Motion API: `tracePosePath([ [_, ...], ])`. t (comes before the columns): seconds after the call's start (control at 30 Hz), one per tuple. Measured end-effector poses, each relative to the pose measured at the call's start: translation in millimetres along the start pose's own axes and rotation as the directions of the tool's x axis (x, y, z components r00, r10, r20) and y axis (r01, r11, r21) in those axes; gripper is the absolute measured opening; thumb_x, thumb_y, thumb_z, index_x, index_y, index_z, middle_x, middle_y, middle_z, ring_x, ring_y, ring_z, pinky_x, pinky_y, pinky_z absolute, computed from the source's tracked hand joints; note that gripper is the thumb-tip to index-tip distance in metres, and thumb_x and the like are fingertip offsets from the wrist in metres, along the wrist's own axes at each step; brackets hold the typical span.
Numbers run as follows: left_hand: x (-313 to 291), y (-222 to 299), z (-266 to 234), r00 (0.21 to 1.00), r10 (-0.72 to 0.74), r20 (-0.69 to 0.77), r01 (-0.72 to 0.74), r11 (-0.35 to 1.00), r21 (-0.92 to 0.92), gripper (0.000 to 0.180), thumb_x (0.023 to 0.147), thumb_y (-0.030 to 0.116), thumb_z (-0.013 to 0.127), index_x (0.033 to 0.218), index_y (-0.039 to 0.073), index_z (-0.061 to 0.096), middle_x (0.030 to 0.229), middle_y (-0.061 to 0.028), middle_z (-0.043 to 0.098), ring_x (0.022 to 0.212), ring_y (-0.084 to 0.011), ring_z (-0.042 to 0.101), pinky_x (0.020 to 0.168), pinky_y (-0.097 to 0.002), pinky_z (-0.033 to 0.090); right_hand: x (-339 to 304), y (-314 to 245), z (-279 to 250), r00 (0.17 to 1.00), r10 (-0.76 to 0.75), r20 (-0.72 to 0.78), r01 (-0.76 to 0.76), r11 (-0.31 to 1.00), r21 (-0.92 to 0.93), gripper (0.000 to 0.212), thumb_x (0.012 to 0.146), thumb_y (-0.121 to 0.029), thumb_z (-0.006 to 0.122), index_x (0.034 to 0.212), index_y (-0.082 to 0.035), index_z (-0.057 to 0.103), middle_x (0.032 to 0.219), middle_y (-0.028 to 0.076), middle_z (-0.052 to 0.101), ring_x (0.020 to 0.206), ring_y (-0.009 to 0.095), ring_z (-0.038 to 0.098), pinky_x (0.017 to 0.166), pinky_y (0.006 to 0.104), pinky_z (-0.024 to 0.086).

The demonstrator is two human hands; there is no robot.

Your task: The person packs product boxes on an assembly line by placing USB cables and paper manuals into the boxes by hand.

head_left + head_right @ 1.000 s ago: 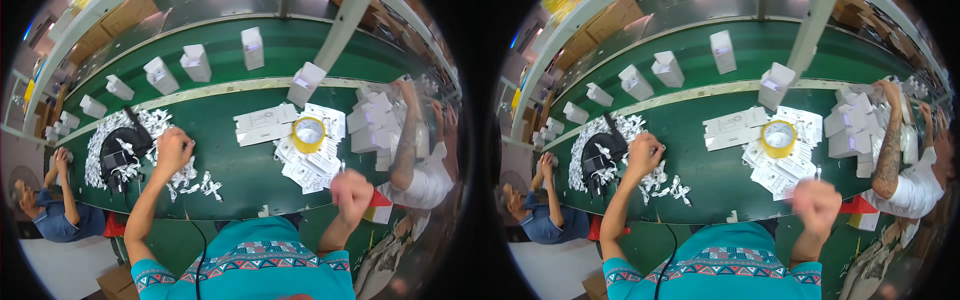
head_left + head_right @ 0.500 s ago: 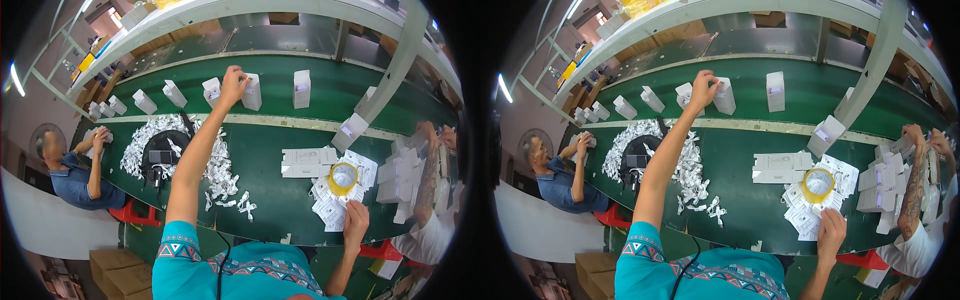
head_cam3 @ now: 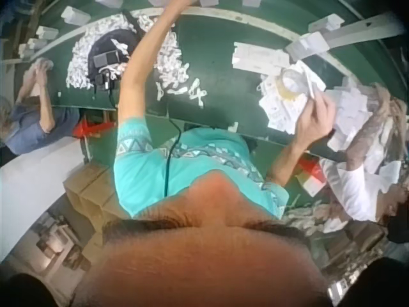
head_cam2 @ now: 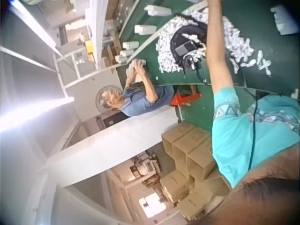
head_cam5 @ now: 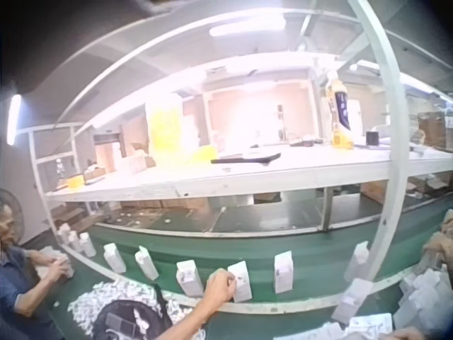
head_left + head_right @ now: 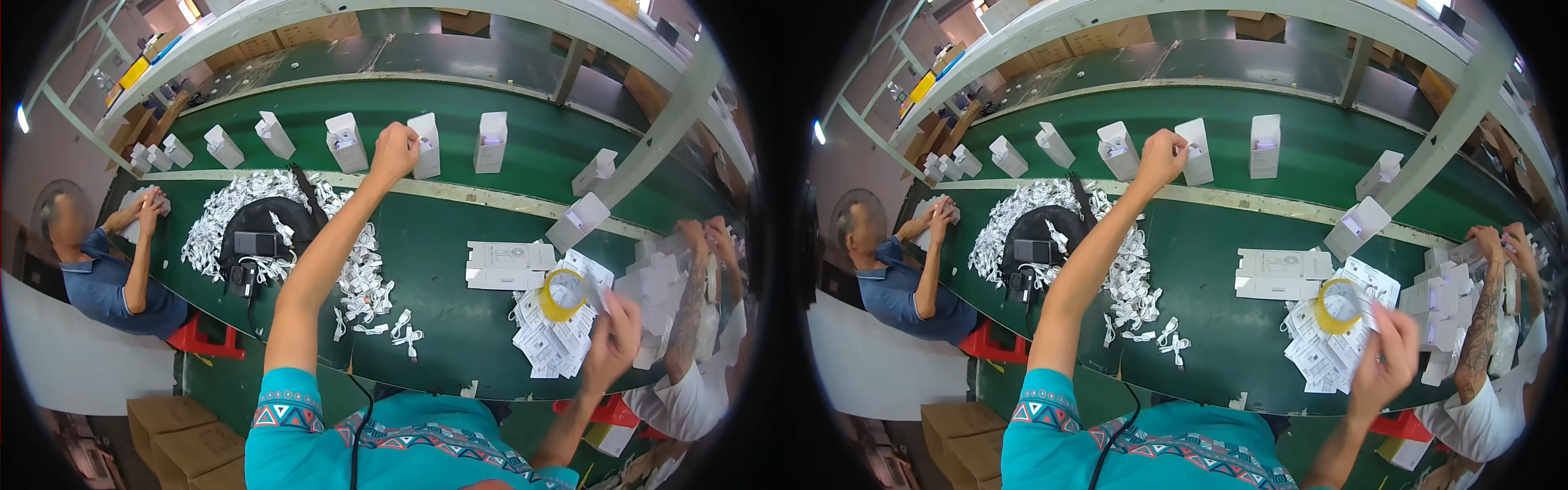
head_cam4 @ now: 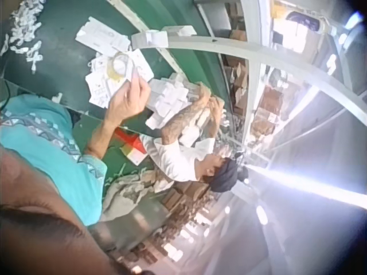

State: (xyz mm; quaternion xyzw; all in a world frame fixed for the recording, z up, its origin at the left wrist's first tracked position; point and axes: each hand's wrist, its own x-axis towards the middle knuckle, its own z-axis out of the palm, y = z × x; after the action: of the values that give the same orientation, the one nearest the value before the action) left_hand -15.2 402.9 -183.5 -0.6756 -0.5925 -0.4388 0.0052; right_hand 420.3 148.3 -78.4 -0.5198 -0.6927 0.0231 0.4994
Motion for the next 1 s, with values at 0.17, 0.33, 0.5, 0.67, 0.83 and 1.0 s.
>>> tracePosePath([
  [0.17,-22,29,6,0.995,0.079,-0.052,-0.083,0.994,-0.071,0.021,0.076,0.007,0.085,0.093,0.000,0.076,0.091,-0.0168,0.071,0.081,-0.0342,0.069,0.075,-0.0439,0.055,89,-41,168,0.976,-0.160,-0.145,0.202,0.912,0.358,0.014,0.088,0.006,0.077,0.101,0.000,0.076,0.093,0.009,0.077,0.071,0.012,0.066,0.059,0.0236,0.050],
  [0.33,-17,26,6,0.995,-0.040,-0.092,0.028,0.991,-0.134,0.018,0.078,0.000,0.075,0.096,0.000,0.071,0.099,-0.0228,0.069,0.094,-0.0449,0.067,0.085,-0.0521,0.055,115,-17,323,0.832,-0.550,-0.064,0.548,0.801,0.241,0.023,0.085,0.006,0.069,0.104,-0.005,0.075,0.101,0.013,0.077,0.083,0.031,0.076,0.071,0.0394,0.061],
  [0.5,-26,17,-10,0.999,-0.042,0.011,0.043,0.990,-0.132,0.020,0.080,-0.002,0.071,0.099,0.002,0.069,0.097,-0.0214,0.067,0.095,-0.0438,0.066,0.084,-0.0512,0.054,107,-26,354,0.786,-0.478,0.393,0.549,0.832,-0.084,0.013,0.088,0.001,0.064,0.100,0.001,0.068,0.099,0.017,0.074,0.088,0.034,0.077,0.072,0.0421,0.063],
  [0.67,-31,17,-11,1.000,-0.021,-0.006,0.019,0.972,-0.234,0.025,0.082,-0.004,0.067,0.105,0.004,0.063,0.095,-0.0184,0.064,0.089,-0.0403,0.065,0.078,-0.0484,0.054,103,-36,369,0.818,-0.254,0.516,0.395,0.900,-0.183,0.014,0.089,-0.004,0.065,0.100,0.006,0.066,0.098,0.024,0.073,0.090,0.039,0.077,0.074,0.0450,0.064],
  [0.83,-30,0,-14,0.999,-0.012,-0.050,-0.001,0.968,-0.249,0.026,0.085,-0.007,0.065,0.110,0.002,0.064,0.100,-0.0156,0.066,0.093,-0.0312,0.069,0.076,-0.0377,0.065,126,-51,365,0.690,-0.179,0.701,0.363,0.924,-0.122,0.016,0.090,-0.002,0.064,0.106,0.002,0.066,0.102,0.025,0.073,0.091,0.044,0.075,0.078,0.0509,0.062],
  [1.0,-40,8,-31,0.999,-0.035,0.011,0.036,0.964,-0.262,0.026,0.086,-0.008,0.063,0.111,0.001,0.061,0.110,-0.0159,0.066,0.103,-0.0324,0.070,0.080,-0.0396,0.065,106,-76,243,0.882,-0.391,0.263,0.329,0.910,0.250,0.025,0.090,0.006,0.062,0.111,0.000,0.074,0.100,0.021,0.075,0.084,0.039,0.074,0.072,0.0442,0.059],
])
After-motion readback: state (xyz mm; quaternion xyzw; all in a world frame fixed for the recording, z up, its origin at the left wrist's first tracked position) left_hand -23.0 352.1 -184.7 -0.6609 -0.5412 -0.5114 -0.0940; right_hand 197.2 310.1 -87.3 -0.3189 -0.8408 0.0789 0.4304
